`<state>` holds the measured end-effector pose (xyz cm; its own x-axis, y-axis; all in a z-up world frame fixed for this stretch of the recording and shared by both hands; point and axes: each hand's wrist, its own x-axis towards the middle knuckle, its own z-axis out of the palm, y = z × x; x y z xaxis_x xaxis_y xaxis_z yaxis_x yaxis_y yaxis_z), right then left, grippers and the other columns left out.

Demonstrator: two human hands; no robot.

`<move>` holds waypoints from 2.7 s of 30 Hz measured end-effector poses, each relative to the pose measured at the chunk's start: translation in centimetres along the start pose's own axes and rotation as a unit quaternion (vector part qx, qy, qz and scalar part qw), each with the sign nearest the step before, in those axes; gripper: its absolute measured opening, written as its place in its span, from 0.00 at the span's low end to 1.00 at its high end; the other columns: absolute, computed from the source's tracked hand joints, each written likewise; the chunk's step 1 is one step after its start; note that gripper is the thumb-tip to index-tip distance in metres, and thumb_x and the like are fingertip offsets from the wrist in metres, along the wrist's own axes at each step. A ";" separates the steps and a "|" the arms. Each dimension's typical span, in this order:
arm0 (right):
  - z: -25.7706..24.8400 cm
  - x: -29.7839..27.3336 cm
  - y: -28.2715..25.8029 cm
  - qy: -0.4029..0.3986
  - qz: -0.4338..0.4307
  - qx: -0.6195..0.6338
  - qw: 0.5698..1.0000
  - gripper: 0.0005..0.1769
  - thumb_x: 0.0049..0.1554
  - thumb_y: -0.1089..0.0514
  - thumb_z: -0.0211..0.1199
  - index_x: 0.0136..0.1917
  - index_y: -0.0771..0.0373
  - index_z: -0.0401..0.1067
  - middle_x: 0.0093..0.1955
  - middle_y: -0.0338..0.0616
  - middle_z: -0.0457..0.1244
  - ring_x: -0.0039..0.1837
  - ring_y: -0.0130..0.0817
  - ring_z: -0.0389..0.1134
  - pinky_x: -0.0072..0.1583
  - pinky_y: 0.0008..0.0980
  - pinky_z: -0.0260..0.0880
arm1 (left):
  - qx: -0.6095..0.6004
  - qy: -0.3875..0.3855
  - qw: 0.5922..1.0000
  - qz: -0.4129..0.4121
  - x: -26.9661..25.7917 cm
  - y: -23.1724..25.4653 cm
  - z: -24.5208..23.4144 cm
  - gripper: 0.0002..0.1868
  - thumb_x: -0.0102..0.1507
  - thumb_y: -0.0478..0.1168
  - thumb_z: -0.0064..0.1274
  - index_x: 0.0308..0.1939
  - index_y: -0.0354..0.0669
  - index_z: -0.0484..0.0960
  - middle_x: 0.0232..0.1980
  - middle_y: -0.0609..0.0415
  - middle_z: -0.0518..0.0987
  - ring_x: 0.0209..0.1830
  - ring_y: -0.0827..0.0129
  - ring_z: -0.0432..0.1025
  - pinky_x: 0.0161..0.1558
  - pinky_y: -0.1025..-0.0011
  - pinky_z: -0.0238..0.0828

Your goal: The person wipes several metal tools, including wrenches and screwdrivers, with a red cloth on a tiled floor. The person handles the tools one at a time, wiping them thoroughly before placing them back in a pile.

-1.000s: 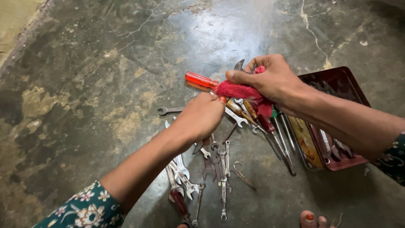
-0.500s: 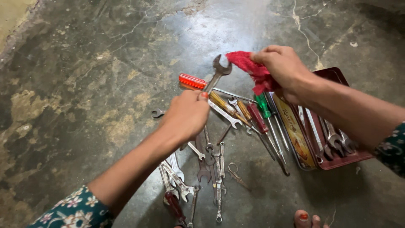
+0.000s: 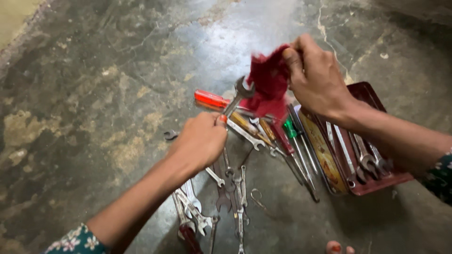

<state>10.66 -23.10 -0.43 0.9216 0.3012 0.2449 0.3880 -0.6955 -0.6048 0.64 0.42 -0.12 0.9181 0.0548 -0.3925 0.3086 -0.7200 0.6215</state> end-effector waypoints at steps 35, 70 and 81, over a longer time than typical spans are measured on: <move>-1.2 -0.3 -1.1 -0.245 0.415 0.554 0.679 0.28 0.61 0.55 0.54 0.72 0.59 0.52 0.56 0.61 0.65 0.48 0.39 0.73 0.49 0.31 0.81 | -0.515 -0.189 0.836 -0.018 0.8 1.0 -1.8 0.08 0.63 0.39 0.55 0.33 0.40 0.76 0.20 0.61 0.67 0.12 0.79 0.57 0.18 0.74 0.61; 0.2 0.3 -3.9 -0.240 0.188 0.472 0.827 0.15 0.64 0.57 0.56 0.57 0.72 0.67 0.53 0.52 0.66 0.53 0.36 0.69 0.60 0.36 0.77 | -0.126 -0.140 0.980 0.062 1.8 0.0 -1.4 0.24 0.69 0.50 0.37 0.28 0.38 0.77 0.17 0.56 0.67 0.12 0.66 0.65 0.17 0.63 0.66; -1.2 -1.2 -5.0 -0.341 0.206 0.151 0.905 0.19 0.61 0.46 0.58 0.56 0.61 0.77 0.37 0.42 0.70 0.32 0.24 0.66 0.34 0.28 0.69 | -0.044 -0.218 0.971 0.088 0.2 0.8 -2.6 0.32 0.70 0.56 0.36 0.25 0.33 0.77 0.17 0.56 0.65 0.10 0.65 0.63 0.14 0.63 0.64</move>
<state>7.68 -20.79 3.25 0.7257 0.4605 -0.5112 -0.1029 -0.6620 -0.7424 1.65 1.67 2.05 0.7716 -0.3770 -0.5123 0.1937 -0.6280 0.7538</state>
